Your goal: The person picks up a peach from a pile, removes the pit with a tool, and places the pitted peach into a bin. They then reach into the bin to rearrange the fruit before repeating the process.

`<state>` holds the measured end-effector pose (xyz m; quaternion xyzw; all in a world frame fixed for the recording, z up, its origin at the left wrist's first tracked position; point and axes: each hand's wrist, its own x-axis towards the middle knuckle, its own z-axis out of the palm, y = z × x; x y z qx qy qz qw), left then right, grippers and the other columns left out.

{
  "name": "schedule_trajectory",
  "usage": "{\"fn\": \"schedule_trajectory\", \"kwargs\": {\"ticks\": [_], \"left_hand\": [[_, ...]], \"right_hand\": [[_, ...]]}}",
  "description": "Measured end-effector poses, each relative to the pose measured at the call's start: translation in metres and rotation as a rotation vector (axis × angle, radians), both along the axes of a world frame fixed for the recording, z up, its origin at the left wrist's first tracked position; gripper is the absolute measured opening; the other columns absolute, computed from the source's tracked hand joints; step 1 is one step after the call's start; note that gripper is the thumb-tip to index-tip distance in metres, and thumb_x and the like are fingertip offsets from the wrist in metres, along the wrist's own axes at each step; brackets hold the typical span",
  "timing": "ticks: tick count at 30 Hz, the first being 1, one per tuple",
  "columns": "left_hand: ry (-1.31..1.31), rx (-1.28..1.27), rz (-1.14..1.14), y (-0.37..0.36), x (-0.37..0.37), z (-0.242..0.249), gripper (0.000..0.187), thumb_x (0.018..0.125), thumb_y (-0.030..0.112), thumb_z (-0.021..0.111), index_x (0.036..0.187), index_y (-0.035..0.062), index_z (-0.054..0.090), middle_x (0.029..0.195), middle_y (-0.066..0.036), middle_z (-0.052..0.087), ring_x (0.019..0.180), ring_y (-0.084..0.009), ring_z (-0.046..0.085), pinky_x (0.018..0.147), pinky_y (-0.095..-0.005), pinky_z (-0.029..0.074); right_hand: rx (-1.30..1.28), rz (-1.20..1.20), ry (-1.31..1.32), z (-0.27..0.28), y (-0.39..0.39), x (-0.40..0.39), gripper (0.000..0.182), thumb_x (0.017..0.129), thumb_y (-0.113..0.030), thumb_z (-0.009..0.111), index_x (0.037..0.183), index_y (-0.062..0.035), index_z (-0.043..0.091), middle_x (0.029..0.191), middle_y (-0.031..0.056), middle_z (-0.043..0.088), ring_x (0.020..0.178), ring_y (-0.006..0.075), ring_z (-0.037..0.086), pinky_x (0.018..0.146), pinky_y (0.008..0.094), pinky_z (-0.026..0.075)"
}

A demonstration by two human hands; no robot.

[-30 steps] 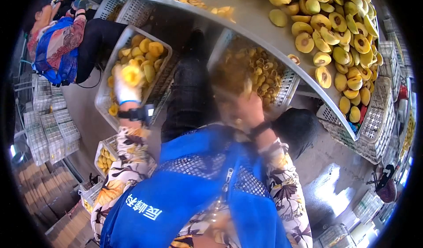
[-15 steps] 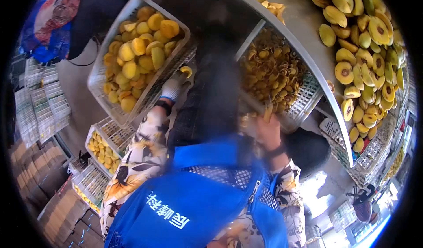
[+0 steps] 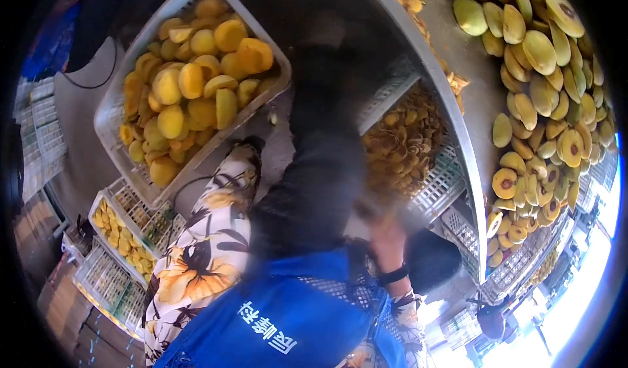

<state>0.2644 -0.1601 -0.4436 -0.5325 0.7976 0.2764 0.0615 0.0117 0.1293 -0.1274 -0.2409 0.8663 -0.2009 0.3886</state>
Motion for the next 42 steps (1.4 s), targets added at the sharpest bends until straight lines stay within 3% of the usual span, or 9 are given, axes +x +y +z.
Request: {"fn": "schedule_trajectory", "kwargs": {"ticks": [6, 9, 12, 17, 20, 25, 34, 38, 42], "left_hand": [[0.394, 0.032, 0.11, 0.022, 0.032, 0.285, 0.045, 0.063, 0.018, 0.066, 0.106, 0.0053, 0.06, 0.108, -0.016, 0.06, 0.093, -0.034, 0.06, 0.081, -0.0379, 0.049], [0.35, -0.655, 0.192, 0.009, 0.058, 0.349, 0.046, 0.061, 0.005, 0.064, 0.107, 0.0023, 0.059, 0.108, -0.022, 0.06, 0.086, -0.0315, 0.065, 0.079, -0.0374, 0.055], [-0.008, -0.82, 0.322, -0.031, 0.084, 0.34, 0.03, 0.074, 0.019, 0.064, 0.101, 0.0095, 0.053, 0.109, -0.019, 0.051, 0.089, -0.0369, 0.055, 0.067, -0.0459, 0.049], [-0.056, -1.092, 0.258, -0.062, 0.03, 0.377, 0.052, 0.07, 0.048, 0.068, 0.107, 0.0141, 0.055, 0.121, -0.016, 0.045, 0.113, -0.0402, 0.041, 0.08, -0.0569, 0.041], [-0.199, -0.869, -0.195, -0.063, -0.014, 0.338, 0.029, 0.079, 0.033, 0.057, 0.106, 0.0218, 0.056, 0.126, -0.013, 0.042, 0.119, -0.0358, 0.037, 0.091, -0.0657, 0.028], [-0.235, -0.73, -0.214, -0.071, 0.034, 0.323, 0.028, 0.085, 0.018, 0.046, 0.111, 0.0239, 0.056, 0.115, -0.008, 0.053, 0.122, -0.0247, 0.042, 0.091, -0.0712, 0.025], [-0.532, -0.573, 0.123, -0.082, 0.136, 0.285, 0.063, 0.066, 0.027, 0.073, 0.123, 0.0199, 0.046, 0.12, -0.012, 0.047, 0.111, -0.0303, 0.048, 0.082, -0.0591, 0.039], [-0.318, -0.523, 0.294, -0.083, 0.191, 0.287, 0.062, 0.065, 0.022, 0.074, 0.119, 0.0151, 0.047, 0.12, -0.019, 0.045, 0.107, -0.0376, 0.049, 0.081, -0.0443, 0.047], [-0.233, -0.633, 0.571, -0.093, 0.257, 0.266, 0.062, 0.064, 0.02, 0.075, 0.118, 0.0103, 0.046, 0.111, -0.023, 0.048, 0.097, -0.0412, 0.054, 0.082, -0.0446, 0.047]], "right_hand": [[-0.102, 0.044, 0.021, -0.033, 0.003, -0.008, 0.012, 0.087, -0.014, 0.053, 0.092, -0.0032, 0.051, 0.059, 0.0007, 0.049, 0.041, 0.0074, 0.043, 0.038, 0.0211, 0.034], [-0.237, 0.298, 0.185, -0.039, -0.011, -0.001, 0.012, 0.085, -0.014, 0.054, 0.088, -0.0021, 0.052, 0.059, 0.0027, 0.052, 0.041, 0.0091, 0.046, 0.037, 0.023, 0.035], [-0.233, 0.263, 0.26, -0.036, -0.023, 0.009, 0.014, 0.084, -0.014, 0.055, 0.087, -0.0011, 0.052, 0.058, 0.0039, 0.053, 0.041, 0.0103, 0.048, 0.038, 0.0246, 0.037], [-0.249, 0.273, 0.263, -0.031, -0.019, 0.008, 0.014, 0.084, -0.013, 0.055, 0.091, -0.0019, 0.051, 0.057, 0.0034, 0.05, 0.038, 0.0111, 0.047, 0.036, 0.0252, 0.038], [-0.344, 0.422, 0.337, -0.04, -0.015, 0.006, 0.013, 0.084, -0.012, 0.054, 0.093, -0.0025, 0.05, 0.056, 0.0025, 0.048, 0.036, 0.011, 0.044, 0.034, 0.0249, 0.037], [-0.339, 0.311, 0.277, -0.04, -0.008, 0.009, 0.014, 0.084, -0.012, 0.054, 0.093, -0.0024, 0.05, 0.056, 0.0016, 0.046, 0.035, 0.0105, 0.042, 0.033, 0.0249, 0.035], [-0.209, 0.181, 0.228, -0.038, -0.024, 0.002, 0.013, 0.083, -0.013, 0.056, 0.091, -0.0035, 0.051, 0.054, 0.0029, 0.048, 0.034, 0.0116, 0.044, 0.033, 0.0253, 0.036], [-0.207, 0.216, 0.286, -0.058, -0.011, -0.011, 0.014, 0.083, -0.014, 0.057, 0.089, -0.0032, 0.052, 0.053, 0.0034, 0.049, 0.034, 0.0124, 0.044, 0.033, 0.0254, 0.035], [-0.144, 0.195, 0.264, -0.051, -0.018, -0.015, 0.015, 0.082, -0.015, 0.058, 0.088, -0.0023, 0.053, 0.054, 0.0043, 0.05, 0.036, 0.0129, 0.046, 0.034, 0.0265, 0.037]]}}
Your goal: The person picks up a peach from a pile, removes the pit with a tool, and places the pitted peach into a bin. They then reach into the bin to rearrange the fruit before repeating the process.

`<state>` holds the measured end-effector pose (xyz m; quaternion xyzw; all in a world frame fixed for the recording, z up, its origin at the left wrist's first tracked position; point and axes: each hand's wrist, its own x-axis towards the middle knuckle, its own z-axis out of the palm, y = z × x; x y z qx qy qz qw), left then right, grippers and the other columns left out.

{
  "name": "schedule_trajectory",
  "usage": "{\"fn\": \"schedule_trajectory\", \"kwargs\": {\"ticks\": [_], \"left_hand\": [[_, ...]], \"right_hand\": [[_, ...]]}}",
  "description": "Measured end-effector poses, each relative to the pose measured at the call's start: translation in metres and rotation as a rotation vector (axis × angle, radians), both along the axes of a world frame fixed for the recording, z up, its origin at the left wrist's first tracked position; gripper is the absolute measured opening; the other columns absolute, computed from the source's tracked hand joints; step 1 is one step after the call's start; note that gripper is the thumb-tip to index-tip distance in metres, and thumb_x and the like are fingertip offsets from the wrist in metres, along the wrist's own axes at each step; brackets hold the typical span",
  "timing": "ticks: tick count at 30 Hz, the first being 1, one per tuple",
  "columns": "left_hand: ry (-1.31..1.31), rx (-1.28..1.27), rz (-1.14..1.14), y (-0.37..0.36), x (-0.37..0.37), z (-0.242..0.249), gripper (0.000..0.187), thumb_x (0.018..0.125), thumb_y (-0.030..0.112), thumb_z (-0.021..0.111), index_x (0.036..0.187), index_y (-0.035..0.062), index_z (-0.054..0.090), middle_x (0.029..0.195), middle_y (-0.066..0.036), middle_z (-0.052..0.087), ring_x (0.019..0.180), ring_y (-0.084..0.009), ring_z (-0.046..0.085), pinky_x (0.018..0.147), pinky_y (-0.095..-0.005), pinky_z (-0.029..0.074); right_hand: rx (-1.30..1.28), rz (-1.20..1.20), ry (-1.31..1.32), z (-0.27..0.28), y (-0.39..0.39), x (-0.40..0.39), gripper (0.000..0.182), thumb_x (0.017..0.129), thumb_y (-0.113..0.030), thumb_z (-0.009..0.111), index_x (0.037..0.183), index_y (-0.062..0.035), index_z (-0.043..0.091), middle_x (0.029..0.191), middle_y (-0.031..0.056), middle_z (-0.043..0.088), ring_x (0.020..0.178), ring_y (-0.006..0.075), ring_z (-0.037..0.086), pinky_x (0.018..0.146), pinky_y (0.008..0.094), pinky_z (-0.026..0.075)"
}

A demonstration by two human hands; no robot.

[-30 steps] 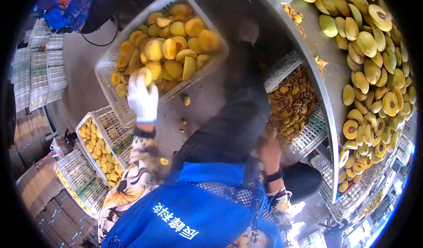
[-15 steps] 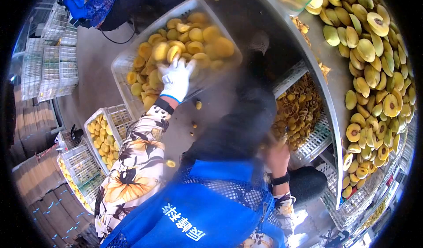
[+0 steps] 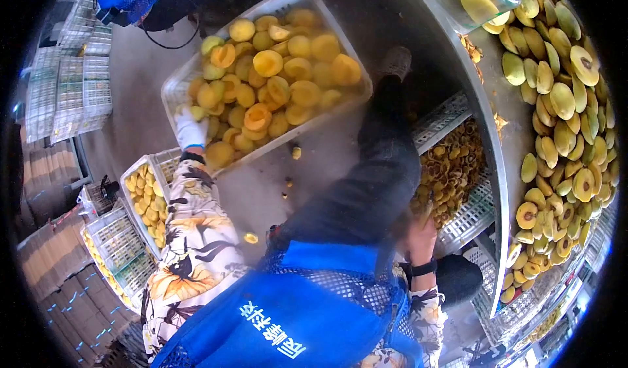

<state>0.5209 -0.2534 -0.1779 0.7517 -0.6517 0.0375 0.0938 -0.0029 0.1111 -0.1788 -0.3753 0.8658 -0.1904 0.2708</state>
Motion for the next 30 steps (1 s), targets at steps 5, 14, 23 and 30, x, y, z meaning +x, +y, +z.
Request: {"fn": "schedule_trajectory", "kwargs": {"ticks": [5, 14, 23, 30], "left_hand": [[0.044, 0.142, 0.214, -0.086, 0.048, -0.018, 0.05, 0.074, 0.033, 0.066, 0.112, 0.0037, 0.051, 0.098, -0.025, 0.058, 0.091, -0.0409, 0.057, 0.079, -0.0435, 0.047], [0.202, -0.27, -0.019, -0.118, -0.035, 0.031, 0.042, 0.082, 0.038, 0.059, 0.112, 0.0077, 0.06, 0.109, -0.024, 0.057, 0.092, -0.0379, 0.06, 0.077, -0.0421, 0.049], [0.196, -0.109, -0.513, -0.135, -0.15, -0.007, 0.043, 0.069, 0.045, 0.071, 0.103, 0.0209, 0.066, 0.105, -0.019, 0.06, 0.091, -0.0326, 0.061, 0.077, -0.0392, 0.05], [0.474, 0.036, -0.346, -0.185, -0.145, -0.02, 0.03, 0.07, 0.027, 0.071, 0.097, 0.0151, 0.067, 0.089, -0.017, 0.065, 0.082, -0.0314, 0.063, 0.074, -0.0362, 0.05]], "right_hand": [[-0.019, 0.012, 0.002, 0.017, -0.022, 0.008, 0.02, 0.081, -0.016, 0.059, 0.094, -0.0009, 0.053, 0.062, 0.0088, 0.056, 0.047, 0.018, 0.054, 0.043, 0.031, 0.042], [0.134, -0.013, 0.006, 0.048, -0.046, 0.035, 0.027, 0.078, -0.019, 0.059, 0.096, 0.001, 0.055, 0.079, 0.0216, 0.061, 0.076, 0.0381, 0.061, 0.067, 0.0404, 0.048], [0.057, 0.175, 0.087, 0.08, -0.086, 0.058, 0.026, 0.078, -0.019, 0.06, 0.095, -0.0007, 0.053, 0.078, 0.0232, 0.06, 0.077, 0.0403, 0.06, 0.066, 0.0421, 0.047], [-0.179, 0.262, 0.017, 0.03, -0.056, 0.055, 0.022, 0.077, -0.014, 0.054, 0.096, -0.0019, 0.054, 0.079, 0.022, 0.059, 0.075, 0.0404, 0.059, 0.065, 0.0423, 0.046]]}}
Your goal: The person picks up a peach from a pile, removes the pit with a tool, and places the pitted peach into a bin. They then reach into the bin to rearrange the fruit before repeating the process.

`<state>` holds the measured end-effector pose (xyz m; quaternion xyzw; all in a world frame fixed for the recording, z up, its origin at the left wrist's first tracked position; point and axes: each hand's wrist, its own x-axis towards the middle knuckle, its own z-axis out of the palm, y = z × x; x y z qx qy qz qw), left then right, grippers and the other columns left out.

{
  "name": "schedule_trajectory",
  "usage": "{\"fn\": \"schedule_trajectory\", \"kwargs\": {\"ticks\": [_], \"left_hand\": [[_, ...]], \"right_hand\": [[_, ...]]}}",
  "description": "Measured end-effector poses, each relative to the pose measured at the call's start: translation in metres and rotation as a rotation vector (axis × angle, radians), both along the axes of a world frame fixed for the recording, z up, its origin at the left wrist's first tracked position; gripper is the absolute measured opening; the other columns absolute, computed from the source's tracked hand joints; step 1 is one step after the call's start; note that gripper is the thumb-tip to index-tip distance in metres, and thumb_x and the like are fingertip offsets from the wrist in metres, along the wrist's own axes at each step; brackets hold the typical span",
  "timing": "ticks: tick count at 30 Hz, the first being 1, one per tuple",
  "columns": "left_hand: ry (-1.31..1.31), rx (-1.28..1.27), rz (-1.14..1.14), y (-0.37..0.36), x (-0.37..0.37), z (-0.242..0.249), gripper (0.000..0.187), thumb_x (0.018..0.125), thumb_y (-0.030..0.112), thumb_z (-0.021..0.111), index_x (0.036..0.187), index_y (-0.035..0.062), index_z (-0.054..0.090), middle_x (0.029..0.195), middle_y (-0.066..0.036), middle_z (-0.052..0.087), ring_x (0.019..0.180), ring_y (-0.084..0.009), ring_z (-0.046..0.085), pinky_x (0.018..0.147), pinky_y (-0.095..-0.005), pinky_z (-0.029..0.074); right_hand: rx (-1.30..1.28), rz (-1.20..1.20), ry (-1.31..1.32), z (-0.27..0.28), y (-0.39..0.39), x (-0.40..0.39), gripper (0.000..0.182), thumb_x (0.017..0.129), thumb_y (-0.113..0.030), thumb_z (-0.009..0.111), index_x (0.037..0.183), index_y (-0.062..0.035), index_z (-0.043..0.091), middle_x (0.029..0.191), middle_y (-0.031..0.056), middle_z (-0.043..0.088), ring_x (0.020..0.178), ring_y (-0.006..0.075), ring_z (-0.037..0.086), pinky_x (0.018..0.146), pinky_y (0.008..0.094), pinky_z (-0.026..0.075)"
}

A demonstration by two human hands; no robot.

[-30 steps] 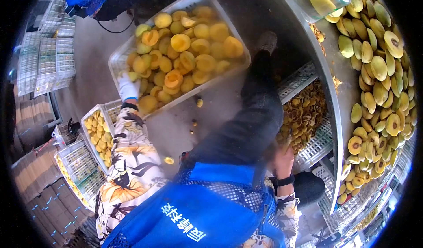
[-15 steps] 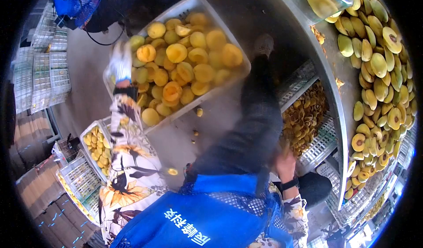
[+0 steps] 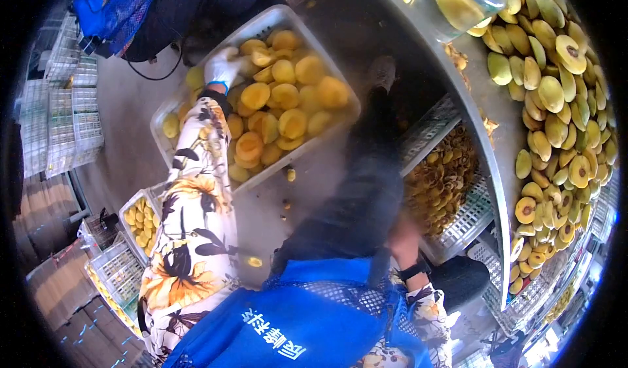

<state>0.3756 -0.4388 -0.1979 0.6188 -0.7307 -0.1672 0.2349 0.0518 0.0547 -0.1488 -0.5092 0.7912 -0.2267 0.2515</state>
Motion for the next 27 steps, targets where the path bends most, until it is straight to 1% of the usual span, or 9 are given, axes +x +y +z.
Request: {"fn": "schedule_trajectory", "kwargs": {"ticks": [7, 8, 10, 11, 16, 17, 20, 24, 27], "left_hand": [[0.827, 0.309, 0.08, -0.016, -0.085, 0.061, 0.017, 0.081, 0.01, 0.064, 0.097, 0.0103, 0.066, 0.085, -0.008, 0.065, 0.058, -0.012, 0.061, 0.044, -0.0231, 0.048], [0.659, 0.427, 0.008, -0.03, -0.084, 0.036, 0.022, 0.082, 0.022, 0.064, 0.099, 0.0086, 0.065, 0.087, -0.012, 0.066, 0.067, -0.0214, 0.065, 0.054, -0.0316, 0.052], [-0.281, 0.044, -0.166, -0.036, -0.097, 0.04, 0.035, 0.083, 0.038, 0.058, 0.101, 0.0078, 0.064, 0.091, -0.017, 0.066, 0.081, -0.0336, 0.063, 0.072, -0.0412, 0.05], [-0.224, 0.111, -0.165, -0.037, -0.101, 0.043, 0.047, 0.083, 0.05, 0.051, 0.1, 0.0087, 0.064, 0.095, -0.02, 0.063, 0.09, -0.0398, 0.057, 0.084, -0.0443, 0.044], [-0.586, -0.037, -0.137, 0.057, -0.1, 0.041, 0.055, 0.083, 0.059, 0.046, 0.122, 0.02, 0.051, 0.118, -0.019, 0.052, 0.083, -0.0422, 0.059, 0.073, -0.0471, 0.049], [-0.672, -0.425, -0.131, 0.067, -0.091, -0.006, 0.056, 0.083, 0.059, 0.047, 0.121, 0.0187, 0.052, 0.112, -0.023, 0.052, 0.083, -0.0402, 0.059, 0.066, -0.046, 0.051], [-0.587, -0.146, -0.081, 0.062, -0.108, 0.012, 0.05, 0.083, 0.059, 0.047, 0.105, 0.0166, 0.06, 0.098, -0.019, 0.056, 0.085, -0.0346, 0.059, 0.058, -0.0455, 0.05], [-0.61, -0.241, 0.13, 0.016, -0.122, -0.002, 0.044, 0.081, 0.057, 0.052, 0.08, 0.0139, 0.059, 0.076, -0.008, 0.057, 0.06, -0.0243, 0.059, 0.042, -0.042, 0.045], [-0.66, -0.176, 0.265, -0.028, -0.135, -0.013, 0.047, 0.079, 0.059, 0.053, 0.084, 0.0124, 0.061, 0.073, -0.007, 0.057, 0.059, -0.0244, 0.062, 0.043, -0.0441, 0.046]], "right_hand": [[0.196, -0.143, -0.006, 0.009, -0.002, -0.012, 0.022, 0.078, -0.019, 0.059, 0.092, -0.0019, 0.056, 0.076, 0.0208, 0.061, 0.072, 0.0349, 0.062, 0.063, 0.0405, 0.047], [0.201, -0.134, -0.019, 0.008, 0.001, -0.01, 0.021, 0.078, -0.018, 0.059, 0.091, -0.0018, 0.056, 0.076, 0.0204, 0.061, 0.071, 0.0347, 0.062, 0.063, 0.0402, 0.047], [0.192, -0.12, -0.032, 0.009, -0.004, -0.01, 0.02, 0.078, -0.018, 0.059, 0.09, -0.0017, 0.056, 0.076, 0.0195, 0.061, 0.071, 0.0343, 0.061, 0.063, 0.0396, 0.047], [0.134, -0.1, 0.004, 0.013, -0.007, -0.009, 0.021, 0.078, -0.017, 0.06, 0.091, -0.0014, 0.056, 0.075, 0.0187, 0.06, 0.071, 0.0329, 0.061, 0.063, 0.0389, 0.047], [0.348, -0.25, -0.059, 0.009, -0.011, -0.01, 0.027, 0.078, -0.017, 0.06, 0.099, -0.0011, 0.055, 0.078, 0.0185, 0.061, 0.073, 0.0332, 0.061, 0.066, 0.0389, 0.047], [0.323, -0.223, -0.033, 0.0, -0.009, -0.012, 0.027, 0.078, -0.017, 0.06, 0.1, -0.0011, 0.055, 0.079, 0.0185, 0.061, 0.074, 0.0332, 0.061, 0.067, 0.0387, 0.047], [0.328, -0.196, -0.009, -0.002, -0.02, -0.007, 0.03, 0.079, -0.018, 0.061, 0.103, -0.0019, 0.055, 0.086, 0.02, 0.062, 0.082, 0.0353, 0.061, 0.072, 0.0388, 0.047], [0.393, -0.203, -0.081, -0.002, -0.043, -0.005, 0.032, 0.078, -0.018, 0.062, 0.106, -0.003, 0.055, 0.091, 0.0211, 0.063, 0.088, 0.0377, 0.061, 0.074, 0.0402, 0.047], [0.3, -0.19, -0.038, -0.002, -0.046, -0.007, 0.03, 0.078, -0.017, 0.062, 0.104, -0.0026, 0.055, 0.091, 0.0223, 0.062, 0.087, 0.0404, 0.06, 0.074, 0.0411, 0.047]]}}
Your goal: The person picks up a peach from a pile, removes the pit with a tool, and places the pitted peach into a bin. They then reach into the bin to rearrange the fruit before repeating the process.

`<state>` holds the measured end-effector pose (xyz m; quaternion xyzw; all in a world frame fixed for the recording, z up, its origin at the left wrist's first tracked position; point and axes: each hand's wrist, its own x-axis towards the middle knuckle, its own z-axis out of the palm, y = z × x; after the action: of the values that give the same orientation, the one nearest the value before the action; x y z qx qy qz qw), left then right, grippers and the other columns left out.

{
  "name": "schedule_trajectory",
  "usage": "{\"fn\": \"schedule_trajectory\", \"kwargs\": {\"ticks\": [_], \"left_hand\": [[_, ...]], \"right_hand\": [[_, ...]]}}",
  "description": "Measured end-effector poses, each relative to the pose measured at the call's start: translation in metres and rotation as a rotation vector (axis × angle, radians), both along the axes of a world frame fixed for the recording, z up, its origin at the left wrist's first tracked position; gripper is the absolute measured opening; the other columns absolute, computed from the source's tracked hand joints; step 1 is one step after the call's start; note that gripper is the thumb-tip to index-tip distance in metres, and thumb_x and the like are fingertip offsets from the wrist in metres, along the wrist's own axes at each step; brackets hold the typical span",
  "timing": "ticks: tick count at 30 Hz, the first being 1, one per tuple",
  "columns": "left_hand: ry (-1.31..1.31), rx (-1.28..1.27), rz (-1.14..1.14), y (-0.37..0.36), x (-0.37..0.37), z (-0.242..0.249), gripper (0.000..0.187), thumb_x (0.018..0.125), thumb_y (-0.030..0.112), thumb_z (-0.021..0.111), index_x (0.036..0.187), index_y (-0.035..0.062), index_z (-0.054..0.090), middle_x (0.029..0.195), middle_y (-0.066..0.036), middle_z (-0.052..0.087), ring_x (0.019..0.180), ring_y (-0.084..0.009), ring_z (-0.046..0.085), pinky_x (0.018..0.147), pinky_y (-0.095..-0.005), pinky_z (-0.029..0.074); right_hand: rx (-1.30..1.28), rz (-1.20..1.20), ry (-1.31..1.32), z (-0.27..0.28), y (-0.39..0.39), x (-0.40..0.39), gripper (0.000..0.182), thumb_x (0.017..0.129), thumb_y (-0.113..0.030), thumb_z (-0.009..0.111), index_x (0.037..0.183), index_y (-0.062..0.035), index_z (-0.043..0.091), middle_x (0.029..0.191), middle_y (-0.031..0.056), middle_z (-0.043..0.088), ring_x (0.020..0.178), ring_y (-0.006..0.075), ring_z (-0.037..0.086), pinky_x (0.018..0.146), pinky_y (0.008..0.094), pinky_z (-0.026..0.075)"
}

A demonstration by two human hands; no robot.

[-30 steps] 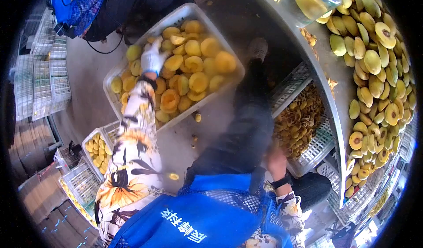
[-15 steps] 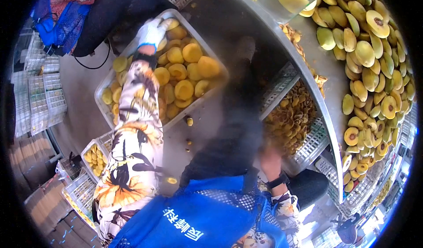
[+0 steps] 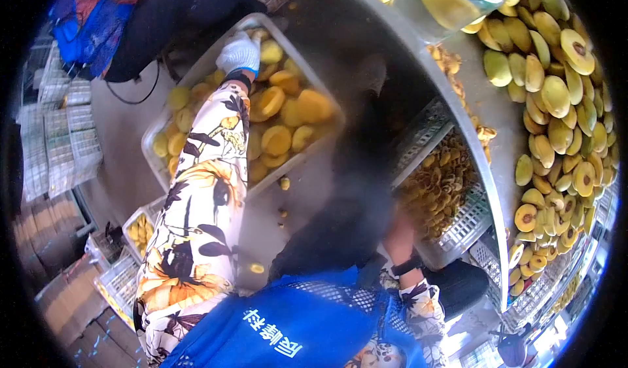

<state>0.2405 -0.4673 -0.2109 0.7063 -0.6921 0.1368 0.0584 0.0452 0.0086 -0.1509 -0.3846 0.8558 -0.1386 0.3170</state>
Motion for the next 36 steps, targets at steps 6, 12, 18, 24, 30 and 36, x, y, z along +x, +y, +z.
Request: {"fn": "schedule_trajectory", "kwargs": {"ticks": [6, 12, 18, 24, 30, 36], "left_hand": [[0.032, 0.053, 0.037, -0.012, 0.001, -0.006, 0.054, 0.077, 0.063, 0.054, 0.09, 0.0113, 0.063, 0.075, -0.01, 0.06, 0.061, -0.0275, 0.063, 0.049, -0.0468, 0.048], [0.101, -0.016, -0.373, 0.077, 0.001, 0.06, 0.053, 0.079, 0.06, 0.052, 0.1, 0.0123, 0.062, 0.104, -0.014, 0.058, 0.094, -0.0323, 0.055, 0.076, -0.0476, 0.044], [0.132, 0.145, -0.96, 0.163, -0.029, 0.061, 0.032, 0.075, 0.036, 0.064, 0.1, 0.0174, 0.058, 0.088, -0.007, 0.06, 0.086, -0.0227, 0.058, 0.074, -0.0393, 0.041], [0.086, -0.043, -0.775, 0.172, -0.041, 0.07, 0.025, 0.073, 0.023, 0.062, 0.096, 0.0137, 0.057, 0.098, -0.007, 0.056, 0.092, -0.0261, 0.054, 0.075, -0.0403, 0.044], [0.216, -0.102, -1.068, 0.208, -0.023, 0.063, 0.021, 0.067, 0.02, 0.063, 0.085, 0.0112, 0.063, 0.101, -0.003, 0.052, 0.096, -0.0214, 0.053, 0.068, -0.031, 0.05], [0.311, 0.116, -1.038, 0.196, -0.029, 0.057, 0.013, 0.07, 0.015, 0.058, 0.08, 0.0131, 0.065, 0.097, 0.0, 0.057, 0.101, -0.0187, 0.054, 0.066, -0.0312, 0.051]], "right_hand": [[-0.072, 0.0, 0.03, 0.006, 0.001, 0.0, 0.021, 0.079, -0.013, 0.057, 0.095, -0.0004, 0.052, 0.079, 0.0262, 0.059, 0.078, 0.0451, 0.057, 0.063, 0.044, 0.045], [-0.085, -0.083, -0.036, 0.015, 0.028, -0.005, 0.023, 0.077, -0.015, 0.059, 0.094, -0.0003, 0.053, 0.075, 0.023, 0.059, 0.073, 0.041, 0.059, 0.063, 0.0423, 0.046], [-0.161, -0.029, 0.0, 0.018, 0.032, -0.003, 0.025, 0.077, -0.018, 0.06, 0.092, 0.0009, 0.054, 0.075, 0.0227, 0.06, 0.072, 0.039, 0.06, 0.064, 0.0412, 0.047], [-0.119, -0.235, -0.192, 0.036, 0.023, 0.0, 0.026, 0.077, -0.02, 0.06, 0.09, 0.0016, 0.054, 0.076, 0.0228, 0.06, 0.075, 0.0402, 0.06, 0.065, 0.0421, 0.047], [-0.068, -0.241, -0.126, 0.042, 0.026, -0.003, 0.027, 0.078, -0.021, 0.06, 0.091, 0.0018, 0.055, 0.076, 0.0236, 0.061, 0.076, 0.0403, 0.061, 0.066, 0.0427, 0.047], [-0.24, 0.038, 0.079, 0.009, 0.036, -0.006, 0.034, 0.08, -0.023, 0.058, 0.098, 0.0059, 0.054, 0.071, 0.0274, 0.059, 0.067, 0.0441, 0.059, 0.059, 0.0493, 0.048]]}}
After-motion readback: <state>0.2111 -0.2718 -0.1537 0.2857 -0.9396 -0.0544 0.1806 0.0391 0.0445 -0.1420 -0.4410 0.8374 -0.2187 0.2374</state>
